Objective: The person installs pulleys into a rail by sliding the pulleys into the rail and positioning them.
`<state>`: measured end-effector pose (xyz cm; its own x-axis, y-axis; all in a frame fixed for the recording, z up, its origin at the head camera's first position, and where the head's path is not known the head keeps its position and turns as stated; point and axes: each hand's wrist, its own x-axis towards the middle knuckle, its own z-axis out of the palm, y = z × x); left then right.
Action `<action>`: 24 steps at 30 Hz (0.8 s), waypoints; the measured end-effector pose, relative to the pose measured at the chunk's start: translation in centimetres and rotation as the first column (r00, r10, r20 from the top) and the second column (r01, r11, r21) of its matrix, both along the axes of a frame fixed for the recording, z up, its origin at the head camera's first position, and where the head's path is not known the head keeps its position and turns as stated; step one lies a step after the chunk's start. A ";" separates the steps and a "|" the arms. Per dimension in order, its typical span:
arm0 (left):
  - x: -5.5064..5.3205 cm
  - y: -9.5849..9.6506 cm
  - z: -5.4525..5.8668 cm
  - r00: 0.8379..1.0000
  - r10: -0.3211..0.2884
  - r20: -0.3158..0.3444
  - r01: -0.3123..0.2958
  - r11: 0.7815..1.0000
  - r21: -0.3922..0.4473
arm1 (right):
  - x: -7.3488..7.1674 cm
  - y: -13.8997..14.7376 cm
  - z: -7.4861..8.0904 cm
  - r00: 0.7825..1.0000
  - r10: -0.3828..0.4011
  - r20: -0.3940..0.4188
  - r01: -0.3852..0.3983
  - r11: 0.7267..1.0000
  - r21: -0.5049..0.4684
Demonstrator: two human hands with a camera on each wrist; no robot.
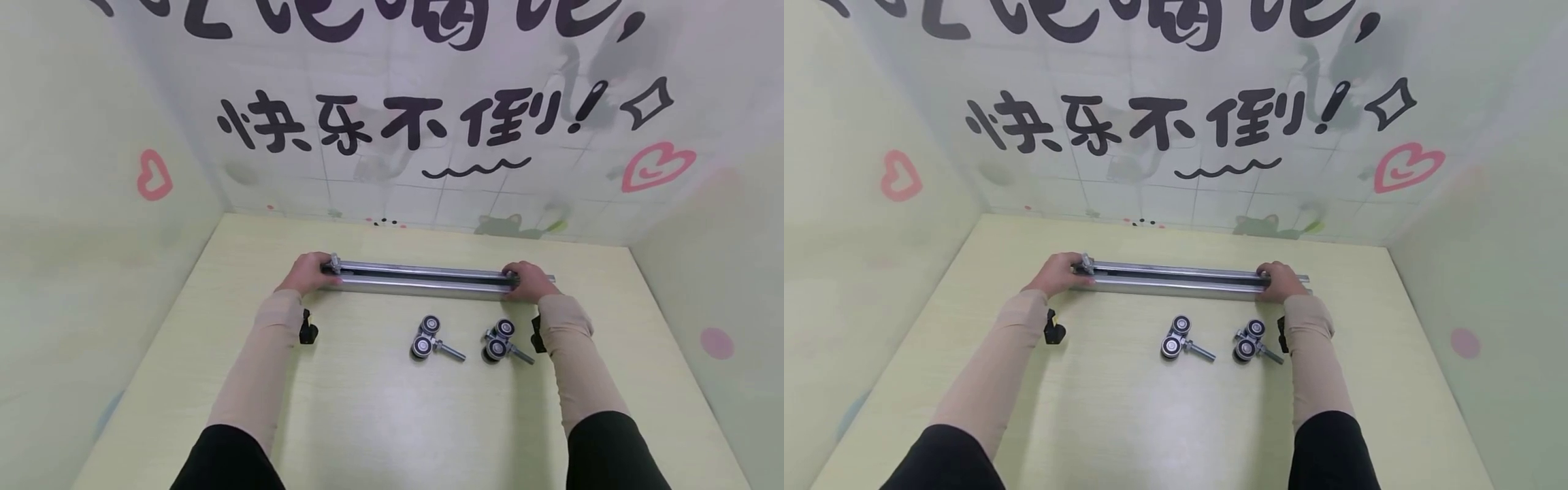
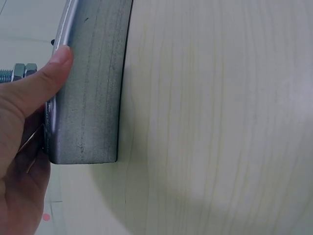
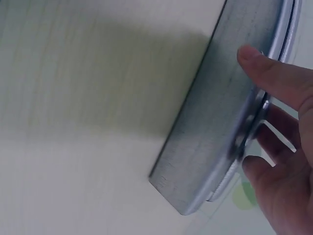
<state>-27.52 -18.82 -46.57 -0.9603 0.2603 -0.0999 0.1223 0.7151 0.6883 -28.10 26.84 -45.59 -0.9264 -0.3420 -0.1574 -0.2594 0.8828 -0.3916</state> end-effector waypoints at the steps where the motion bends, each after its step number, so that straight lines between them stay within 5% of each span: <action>1: 0.0 0.0 -0.1 1.000 0.002 0.006 -0.002 1.000 0.001 | -0.1 0.0 0.1 1.000 0.009 0.009 -0.009 1.000 0.012; 9: 0.0 -0.1 -0.1 0.999 0.004 0.043 -0.005 1.000 0.021 | -1.2 -2.3 1.8 0.995 0.054 0.083 -0.058 0.997 0.044; 24: -0.2 -0.1 -0.1 1.000 -0.004 -0.011 0.004 1.000 0.004 | -3.1 -12.5 4.2 0.978 0.203 0.055 -0.200 0.978 -0.052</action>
<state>-27.70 -18.97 -46.69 -0.9602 0.2649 -0.0884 0.1329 0.7116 0.6899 -31.18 14.34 -41.44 -0.8271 -0.5290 -0.1898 -0.4053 0.7954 -0.4506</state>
